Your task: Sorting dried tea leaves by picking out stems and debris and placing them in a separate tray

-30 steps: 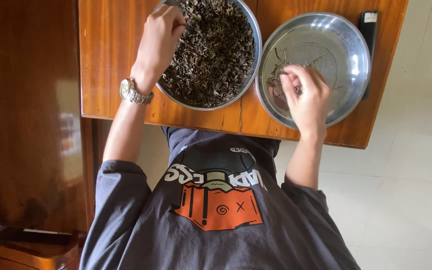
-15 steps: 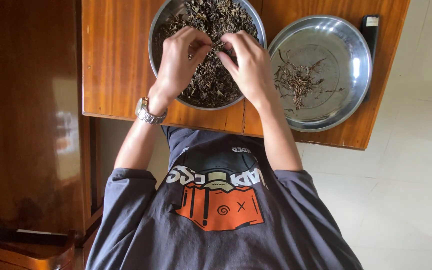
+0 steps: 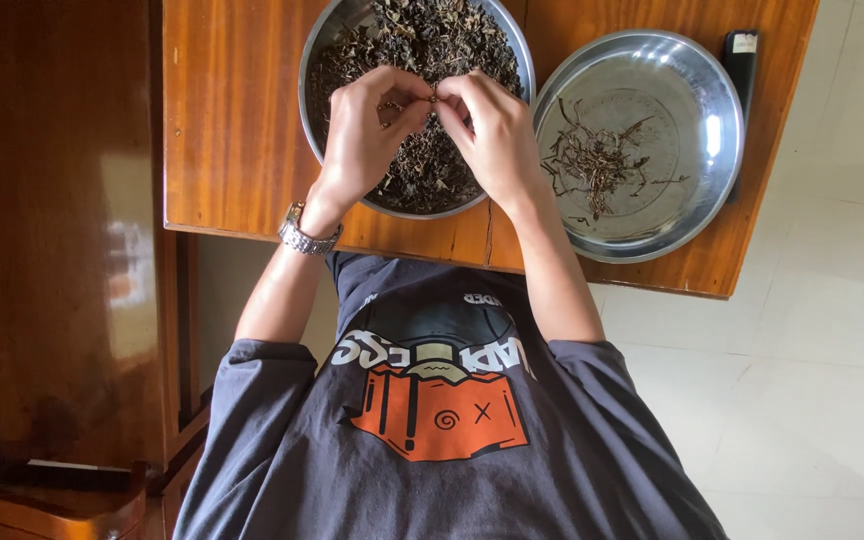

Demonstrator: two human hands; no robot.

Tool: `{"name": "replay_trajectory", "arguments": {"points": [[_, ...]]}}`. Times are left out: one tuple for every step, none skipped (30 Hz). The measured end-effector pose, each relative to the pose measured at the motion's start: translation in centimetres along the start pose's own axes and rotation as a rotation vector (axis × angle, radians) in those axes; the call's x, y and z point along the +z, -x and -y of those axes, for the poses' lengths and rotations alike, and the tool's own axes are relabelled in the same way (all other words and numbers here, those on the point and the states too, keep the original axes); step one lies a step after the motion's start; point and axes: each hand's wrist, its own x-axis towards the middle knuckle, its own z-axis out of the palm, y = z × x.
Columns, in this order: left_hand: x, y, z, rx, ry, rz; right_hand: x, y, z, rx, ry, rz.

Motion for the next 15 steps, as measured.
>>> {"name": "replay_trajectory", "arguments": {"points": [[0.0,0.1,-0.1,-0.004,0.036,0.003,0.0,0.0,0.0,-0.001,-0.008,0.006],[-0.1,0.1,-0.2,-0.008,0.071,0.007,0.0,0.1,0.0,-0.002,-0.017,0.011],[-0.1,0.2,-0.1,-0.008,0.071,0.007,0.0,0.1,0.1,-0.002,-0.017,0.011],[-0.1,0.3,0.0,-0.016,0.094,0.005,-0.1,0.1,0.2,-0.008,-0.013,0.012],[0.0,0.3,0.2,-0.023,0.117,0.005,-0.2,0.1,0.3,-0.014,-0.008,0.012],[0.0,0.4,0.2,-0.022,0.117,0.007,-0.2,0.2,0.3,-0.013,-0.007,0.011],[-0.1,0.4,0.2,-0.016,0.151,0.013,-0.3,0.3,0.3,-0.011,-0.025,0.01],[-0.1,0.5,0.3,-0.009,0.185,0.019,-0.3,0.3,0.3,-0.008,-0.043,0.01],[-0.1,0.5,0.2,-0.009,0.184,0.02,-0.7,0.1,0.7,-0.008,-0.043,0.009],[-0.1,0.6,0.2,-0.015,0.221,0.031,-1.2,0.0,1.1,0.014,-0.102,0.021],[-0.1,0.6,0.2,-0.022,0.257,0.042,-1.6,-0.1,1.5,0.036,-0.162,0.033],[0.0,0.6,0.1,-0.023,0.256,0.042,-1.9,-0.3,1.8,0.037,-0.162,0.032],[0.0,0.6,0.1,-0.032,0.25,0.041,-2.3,-0.4,2.1,0.052,-0.216,0.036],[0.1,0.6,0.0,-0.042,0.244,0.04,-2.6,-0.5,2.4,0.067,-0.269,0.04],[0.2,0.6,-0.2,-0.042,0.244,0.042,-2.7,-0.5,2.5,0.068,-0.269,0.039]]}}
